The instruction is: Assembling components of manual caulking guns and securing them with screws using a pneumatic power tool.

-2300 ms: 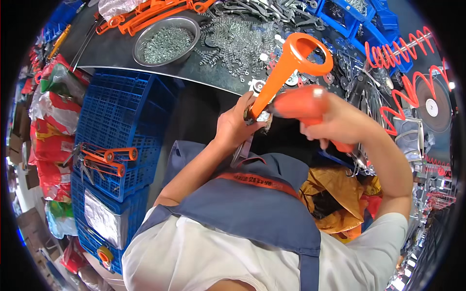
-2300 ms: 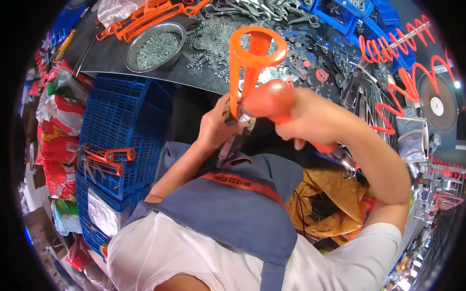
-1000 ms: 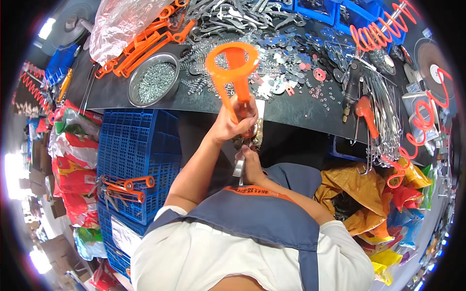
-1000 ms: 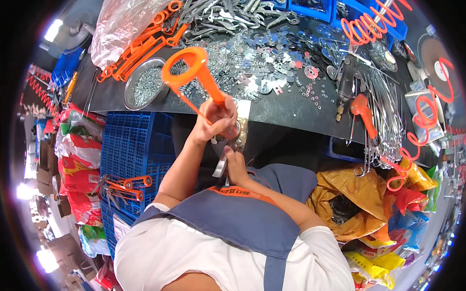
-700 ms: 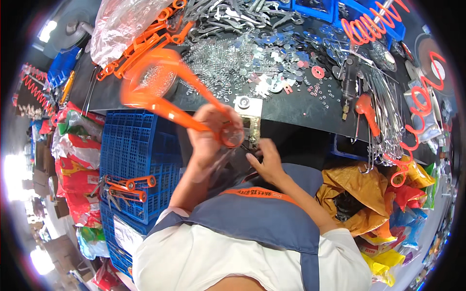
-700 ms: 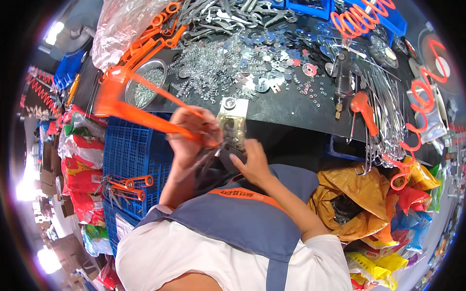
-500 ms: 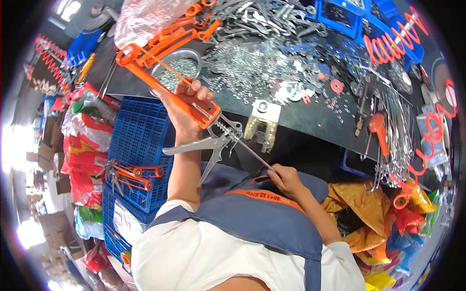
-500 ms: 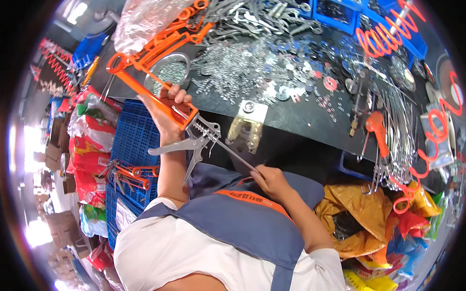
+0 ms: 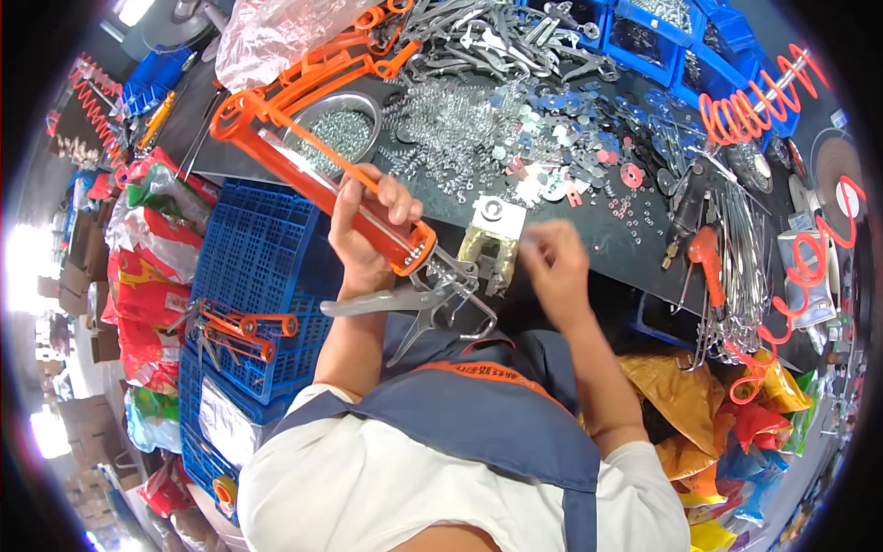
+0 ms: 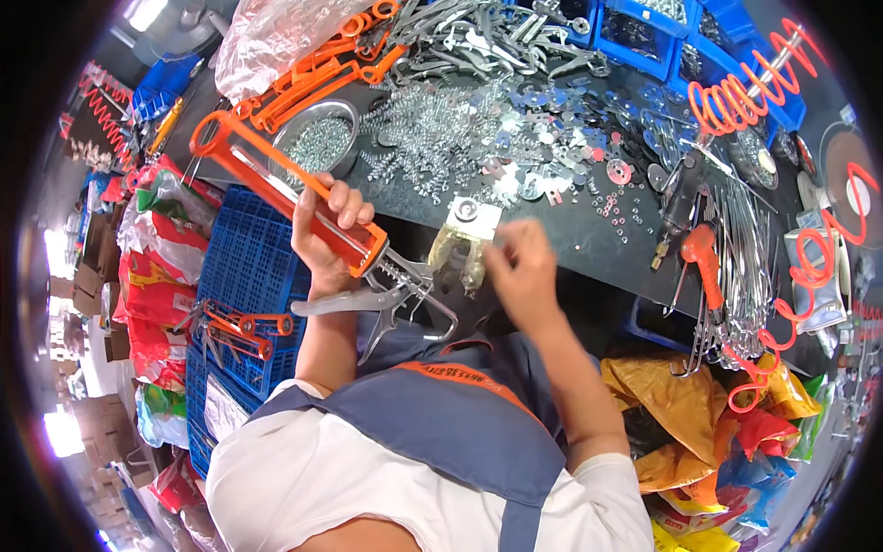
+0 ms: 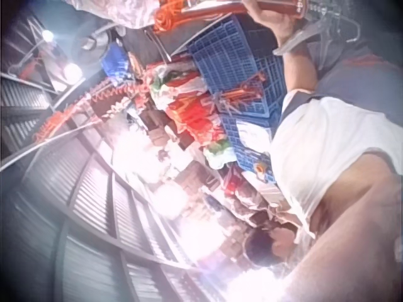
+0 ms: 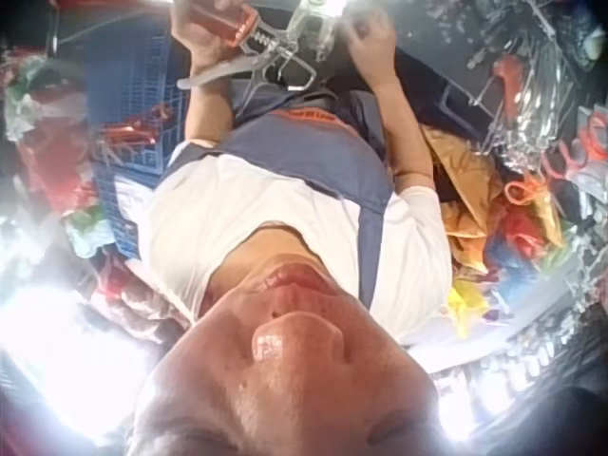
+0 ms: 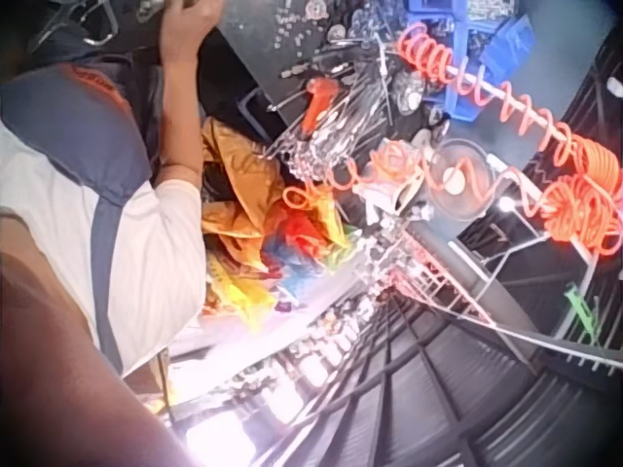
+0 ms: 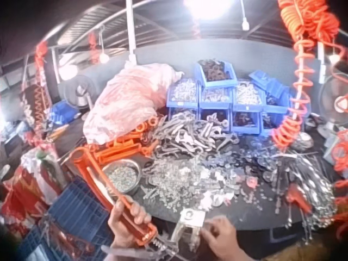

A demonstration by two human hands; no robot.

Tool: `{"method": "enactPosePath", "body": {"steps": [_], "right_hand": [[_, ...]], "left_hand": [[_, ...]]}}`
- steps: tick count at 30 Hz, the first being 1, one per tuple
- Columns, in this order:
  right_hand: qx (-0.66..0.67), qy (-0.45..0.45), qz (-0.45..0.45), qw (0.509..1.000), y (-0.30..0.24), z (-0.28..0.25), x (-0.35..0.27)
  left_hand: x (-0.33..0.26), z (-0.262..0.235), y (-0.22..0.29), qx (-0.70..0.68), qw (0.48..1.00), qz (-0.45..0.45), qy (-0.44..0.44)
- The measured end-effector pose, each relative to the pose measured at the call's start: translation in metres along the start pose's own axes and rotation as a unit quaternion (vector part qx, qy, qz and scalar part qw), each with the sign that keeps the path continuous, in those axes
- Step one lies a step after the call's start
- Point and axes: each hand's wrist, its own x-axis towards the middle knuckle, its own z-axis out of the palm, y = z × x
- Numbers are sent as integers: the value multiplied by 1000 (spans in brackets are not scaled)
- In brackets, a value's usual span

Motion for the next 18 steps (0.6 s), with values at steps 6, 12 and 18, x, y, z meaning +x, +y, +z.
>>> {"method": "enactPosePath", "body": {"steps": [6,12,18], "right_hand": [[-161,-76,-21,984,43,37,46],[-132,-101,-88,982,66,42,53],[-99,-118,-59,986,71,52,56]], "left_hand": [[-24,21,-40,219,975,-17,27],[-28,-6,-87,350,924,-8,-151],[-17,-7,-86,368,919,-15,-143]]}}
